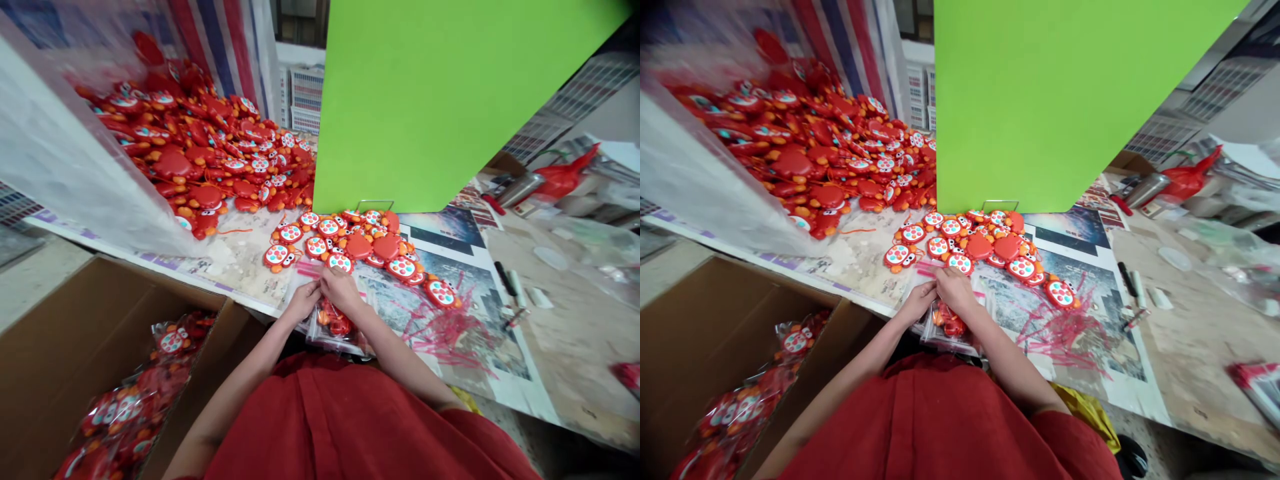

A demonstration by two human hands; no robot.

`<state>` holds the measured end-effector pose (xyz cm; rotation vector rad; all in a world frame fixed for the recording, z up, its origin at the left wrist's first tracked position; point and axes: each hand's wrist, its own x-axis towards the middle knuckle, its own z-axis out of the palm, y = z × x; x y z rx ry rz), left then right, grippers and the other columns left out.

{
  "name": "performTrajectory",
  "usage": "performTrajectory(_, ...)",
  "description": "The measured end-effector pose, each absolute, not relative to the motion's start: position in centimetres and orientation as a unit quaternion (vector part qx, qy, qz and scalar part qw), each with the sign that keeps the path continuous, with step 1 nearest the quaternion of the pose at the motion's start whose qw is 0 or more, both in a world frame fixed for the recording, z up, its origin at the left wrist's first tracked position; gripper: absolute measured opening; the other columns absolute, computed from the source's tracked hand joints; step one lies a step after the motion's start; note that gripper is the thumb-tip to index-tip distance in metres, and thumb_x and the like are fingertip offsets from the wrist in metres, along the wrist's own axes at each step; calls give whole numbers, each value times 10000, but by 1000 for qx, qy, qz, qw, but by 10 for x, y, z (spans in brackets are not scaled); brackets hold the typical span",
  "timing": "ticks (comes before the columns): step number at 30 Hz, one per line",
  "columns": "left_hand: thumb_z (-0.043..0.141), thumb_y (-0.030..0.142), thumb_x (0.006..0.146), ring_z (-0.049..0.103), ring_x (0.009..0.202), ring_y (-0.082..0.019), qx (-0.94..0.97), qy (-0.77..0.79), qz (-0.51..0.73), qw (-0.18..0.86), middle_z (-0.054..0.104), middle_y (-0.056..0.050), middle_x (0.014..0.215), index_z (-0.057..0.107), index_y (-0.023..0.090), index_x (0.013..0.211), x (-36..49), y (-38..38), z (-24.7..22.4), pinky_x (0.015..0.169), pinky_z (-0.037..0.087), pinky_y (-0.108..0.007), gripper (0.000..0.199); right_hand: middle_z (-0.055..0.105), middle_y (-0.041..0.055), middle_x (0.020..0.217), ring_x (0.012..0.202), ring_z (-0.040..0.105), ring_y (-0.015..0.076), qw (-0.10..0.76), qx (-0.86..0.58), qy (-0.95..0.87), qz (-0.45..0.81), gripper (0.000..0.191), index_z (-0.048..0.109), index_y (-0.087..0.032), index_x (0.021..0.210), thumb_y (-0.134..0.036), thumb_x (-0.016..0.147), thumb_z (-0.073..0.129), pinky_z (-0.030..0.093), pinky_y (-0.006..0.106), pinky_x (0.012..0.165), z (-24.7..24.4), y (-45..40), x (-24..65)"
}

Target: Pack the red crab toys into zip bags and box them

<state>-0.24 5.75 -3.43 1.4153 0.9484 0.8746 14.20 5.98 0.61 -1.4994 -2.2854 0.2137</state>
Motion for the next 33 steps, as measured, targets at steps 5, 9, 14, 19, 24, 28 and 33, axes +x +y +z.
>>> performTrajectory(5,568,365,828,643,939,-207,560,410,376,614,716,-65,1001,679,152,1057,0,55,-36,886,487,-335,332,664,50,850,822,598,202,361,-585,-709,156,282,576,-183,1066,-152,799,491,465,305,747,-12,66,169)
performTrajectory(9,614,394,812,649,932,-201,508,423,373,651,700,-81,1038,663,155,1073,0,49,-29,797,525,-310,358,642,62,823,752,569,200,404,-660,-625,100,155,594,-175,881,-223,775,492,449,313,708,-27,48,245)
performTrajectory(14,637,387,799,654,899,-190,450,427,360,697,689,-79,997,647,146,1034,0,46,-16,682,540,-264,337,627,92,758,732,546,235,287,-791,-540,-17,236,661,-151,817,-228,745,450,434,359,697,-47,-8,350)
performTrajectory(19,693,437,746,656,879,-206,438,447,357,693,704,-81,947,658,150,995,0,49,-10,628,518,-249,381,604,136,1020,964,528,276,226,-765,-596,-95,395,711,-184,1016,-122,748,427,416,451,874,-44,-37,357)
performTrajectory(24,754,477,660,618,727,-149,439,426,340,714,680,-44,837,635,140,861,2,52,-17,593,486,-229,409,633,123,932,922,562,259,312,-697,-646,20,285,708,-159,969,-269,854,472,446,409,852,-24,-9,289)
performTrajectory(28,736,489,679,579,679,-107,435,409,361,716,640,-16,825,593,145,852,1,51,-21,579,468,-203,411,689,75,859,801,616,214,323,-639,-657,236,296,686,-180,904,-380,890,468,467,343,775,-24,14,238)
performTrajectory(33,723,448,713,595,709,-107,432,414,374,709,634,-9,826,590,151,892,-2,51,-20,586,476,-193,371,652,8,683,599,583,160,399,-594,-563,414,248,629,-186,904,-396,787,570,446,270,581,-30,22,225)
